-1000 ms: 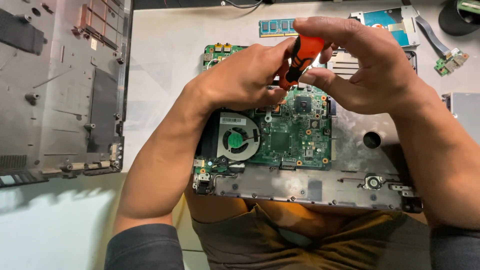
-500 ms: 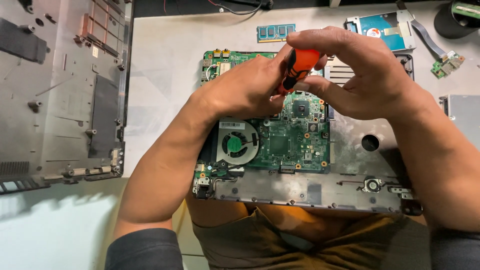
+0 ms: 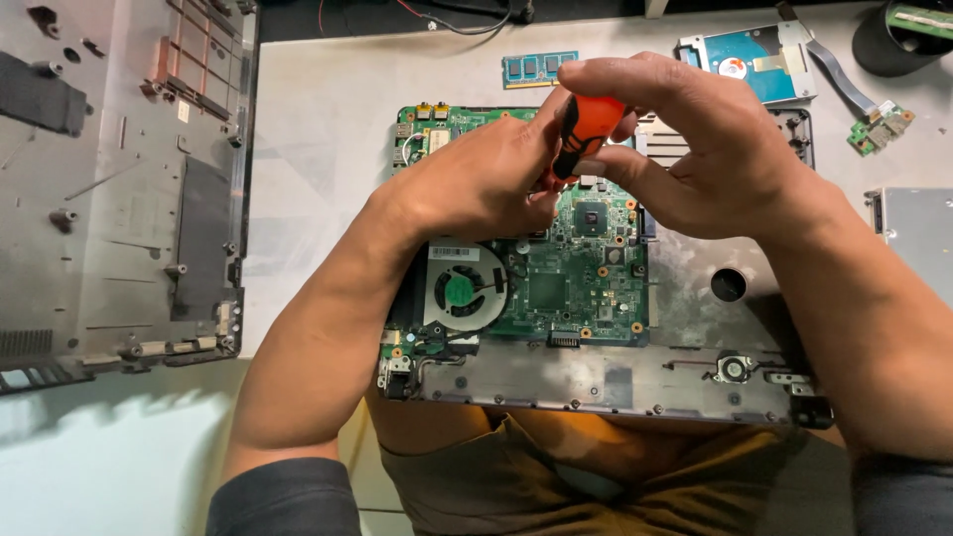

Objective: The person uses a screwdriver to remove screws from a laptop motherboard mounted in the laptop chassis, working on the heatsink and board area, and handles small screws and components on the workbench. The laptop is already opened with the bottom cover removed and parts laid out around the work area.

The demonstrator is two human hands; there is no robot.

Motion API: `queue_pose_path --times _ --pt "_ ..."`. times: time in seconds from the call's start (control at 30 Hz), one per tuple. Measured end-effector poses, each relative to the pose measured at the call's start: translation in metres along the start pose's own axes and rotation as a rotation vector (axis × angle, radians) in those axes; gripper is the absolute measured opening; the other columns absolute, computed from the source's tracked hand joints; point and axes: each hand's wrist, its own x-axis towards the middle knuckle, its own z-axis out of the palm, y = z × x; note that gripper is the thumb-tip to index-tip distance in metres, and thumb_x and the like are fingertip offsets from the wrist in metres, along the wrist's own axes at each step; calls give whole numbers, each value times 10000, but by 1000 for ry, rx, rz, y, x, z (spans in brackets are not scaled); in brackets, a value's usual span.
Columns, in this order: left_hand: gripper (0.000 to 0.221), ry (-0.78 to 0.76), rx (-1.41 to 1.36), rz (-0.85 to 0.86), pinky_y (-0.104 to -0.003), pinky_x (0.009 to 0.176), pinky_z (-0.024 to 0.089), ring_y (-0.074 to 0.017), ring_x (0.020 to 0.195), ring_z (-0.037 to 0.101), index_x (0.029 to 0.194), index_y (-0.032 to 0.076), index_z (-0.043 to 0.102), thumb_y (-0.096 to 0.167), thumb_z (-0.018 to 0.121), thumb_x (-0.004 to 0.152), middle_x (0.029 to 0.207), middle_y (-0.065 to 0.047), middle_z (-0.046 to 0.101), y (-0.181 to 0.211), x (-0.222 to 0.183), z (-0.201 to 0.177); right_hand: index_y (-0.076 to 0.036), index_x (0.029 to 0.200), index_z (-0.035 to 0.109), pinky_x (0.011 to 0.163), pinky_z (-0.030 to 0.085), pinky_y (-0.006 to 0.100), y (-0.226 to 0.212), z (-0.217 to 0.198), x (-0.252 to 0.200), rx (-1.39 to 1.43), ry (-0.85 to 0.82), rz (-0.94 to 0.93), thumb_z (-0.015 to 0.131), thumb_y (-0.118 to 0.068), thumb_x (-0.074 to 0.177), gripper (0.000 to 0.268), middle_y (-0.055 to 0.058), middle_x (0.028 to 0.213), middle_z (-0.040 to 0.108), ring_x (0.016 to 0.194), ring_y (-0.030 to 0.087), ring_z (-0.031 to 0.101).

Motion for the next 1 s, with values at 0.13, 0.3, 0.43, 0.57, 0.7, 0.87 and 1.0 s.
queue_pose_path --times 0.13,0.3,0.43,0.57,0.7,0.87,1.0 --pt "767 34 -2 51 -429 492 488 -316 624 701 1430 47 282 50 706 791 867 -118 766 -5 0 2 63 1451 502 903 594 381 3 0 -1 -18 -2 -11 800 113 939 595 253 1311 679 1047 306 709" --pt "698 23 -61 70 -372 488 498 -258 629 705 1338 46 327 4 727 767 833 -83 753 0 -1 -3 89 1474 473 921 598 399 2 0 -2 -31 3 11 818 120 908 663 268 1310 676 1030 320 711" --pt "609 27 -67 142 -370 499 466 -238 595 665 1237 6 362 -10 754 771 799 -78 736 -1 -4 -9 95 1491 449 1019 622 433 -2 0 -1 -18 40 57 785 168 912 674 276 1339 644 1093 349 724" --pt "544 47 -154 187 -351 486 481 -209 594 692 1161 48 392 -55 752 767 807 -65 752 -1 -5 -14 108 1485 450 1002 618 422 -1 1 -2 -2 46 57 767 183 911 660 279 1346 638 1076 341 716" --pt "403 26 -131 179 -299 452 455 -153 578 645 1131 75 481 -12 749 844 857 -49 753 -6 -13 -27 63 1514 357 1075 623 400 4 5 -5 89 68 67 753 192 961 692 259 1344 577 1152 319 687" --pt "161 75 4 115 -286 509 470 -146 595 583 1004 39 656 62 716 856 833 -37 705 -18 -32 -50 23 1500 322 1003 631 365 7 14 -5 142 84 110 729 202 982 683 248 1310 607 1104 280 688" --pt "98 -116 106 -202 -305 547 495 -149 595 627 889 98 763 165 796 826 775 -9 747 -13 -38 -58 46 1469 334 1016 640 386 8 22 -5 160 97 112 703 241 965 654 266 1285 602 1118 305 693"
